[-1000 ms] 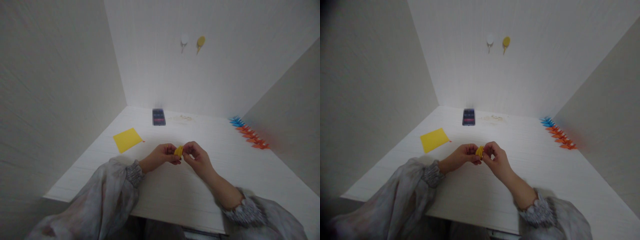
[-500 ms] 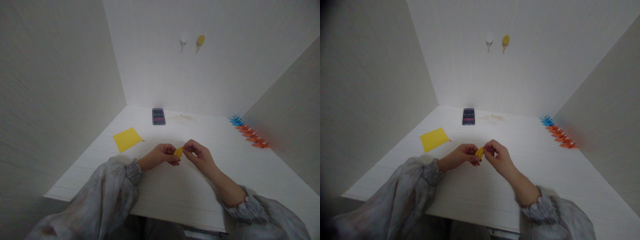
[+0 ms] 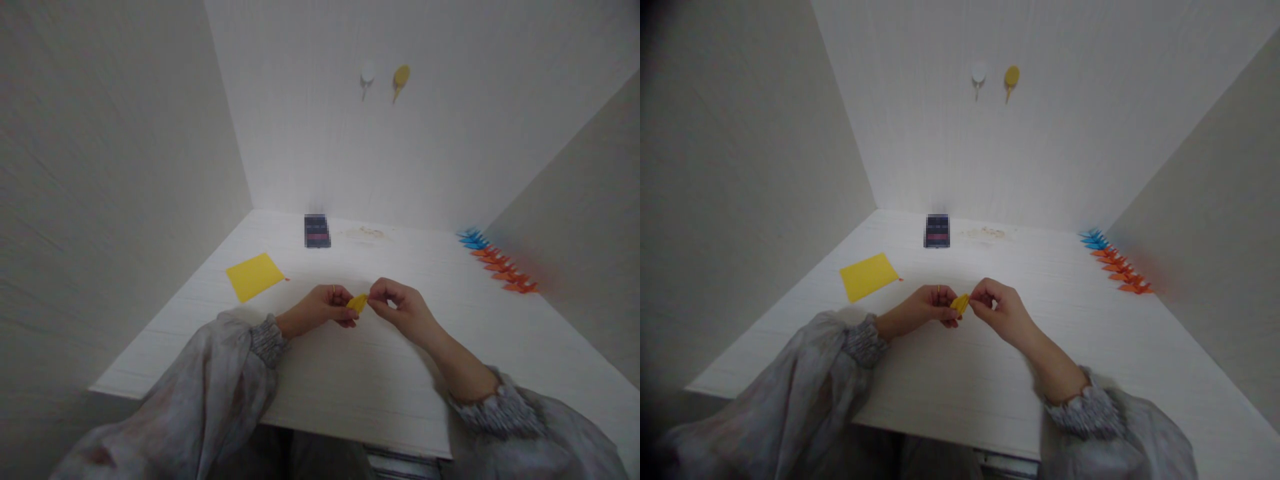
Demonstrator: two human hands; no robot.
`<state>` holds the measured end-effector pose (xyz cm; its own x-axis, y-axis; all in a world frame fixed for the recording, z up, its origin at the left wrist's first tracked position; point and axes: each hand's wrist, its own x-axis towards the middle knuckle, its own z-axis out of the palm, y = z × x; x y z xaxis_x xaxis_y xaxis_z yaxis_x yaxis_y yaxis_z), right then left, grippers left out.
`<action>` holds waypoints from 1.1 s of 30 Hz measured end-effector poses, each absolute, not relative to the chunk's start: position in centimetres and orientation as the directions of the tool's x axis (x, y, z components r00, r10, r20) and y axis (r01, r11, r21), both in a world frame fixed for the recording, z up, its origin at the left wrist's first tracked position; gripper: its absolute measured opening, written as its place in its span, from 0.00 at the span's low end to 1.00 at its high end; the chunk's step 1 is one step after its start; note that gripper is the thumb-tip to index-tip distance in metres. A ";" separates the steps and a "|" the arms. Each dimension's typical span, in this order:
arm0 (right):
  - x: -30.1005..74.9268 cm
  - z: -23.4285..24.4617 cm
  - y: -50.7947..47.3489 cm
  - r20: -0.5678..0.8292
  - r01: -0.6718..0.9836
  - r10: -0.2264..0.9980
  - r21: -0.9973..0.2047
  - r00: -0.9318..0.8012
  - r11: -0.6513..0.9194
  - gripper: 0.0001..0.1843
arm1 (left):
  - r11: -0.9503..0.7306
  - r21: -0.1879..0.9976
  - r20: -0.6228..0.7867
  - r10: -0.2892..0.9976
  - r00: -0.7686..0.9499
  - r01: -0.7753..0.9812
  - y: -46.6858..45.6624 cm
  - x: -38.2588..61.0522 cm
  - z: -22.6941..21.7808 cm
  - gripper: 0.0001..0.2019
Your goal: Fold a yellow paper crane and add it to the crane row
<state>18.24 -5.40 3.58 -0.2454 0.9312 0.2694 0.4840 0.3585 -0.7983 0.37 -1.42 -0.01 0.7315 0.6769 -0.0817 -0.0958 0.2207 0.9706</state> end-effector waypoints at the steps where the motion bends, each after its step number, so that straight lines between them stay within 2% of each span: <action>1: 18.1 3.6 -5.4 0.251 0.478 0.943 -0.815 -0.218 0.327 0.03 | 0.205 0.974 -0.072 0.694 0.716 -0.100 -1.4 0.4 0.0 0.14; 6: 17.7 3.1 -5.2 0.123 0.380 0.990 -0.914 -0.069 0.140 0.05 | 0.134 0.983 -0.018 0.748 0.664 -0.124 -1.2 0.6 -0.3 0.14; 10: 17.8 2.9 -4.9 0.066 0.316 0.998 -0.946 -0.022 0.070 0.07 | 0.112 0.987 -0.014 0.770 0.638 -0.114 -1.2 0.7 -0.3 0.14; 16: 18.0 3.2 -5.0 0.114 0.270 0.989 -0.954 -0.092 0.135 0.10 | 0.137 0.984 -0.037 0.780 0.624 -0.112 -1.4 0.7 -0.2 0.14; 27: 17.8 2.9 -5.1 0.237 0.509 0.964 -0.819 -0.118 0.264 0.07 | 0.095 0.993 -0.036 0.799 0.601 -0.066 -1.1 0.8 -0.8 0.14; 33: 17.9 2.2 -4.9 0.218 0.460 0.966 -0.850 -0.135 0.256 0.08 | 0.080 0.995 -0.029 0.795 0.606 -0.058 -1.2 0.8 -0.6 0.14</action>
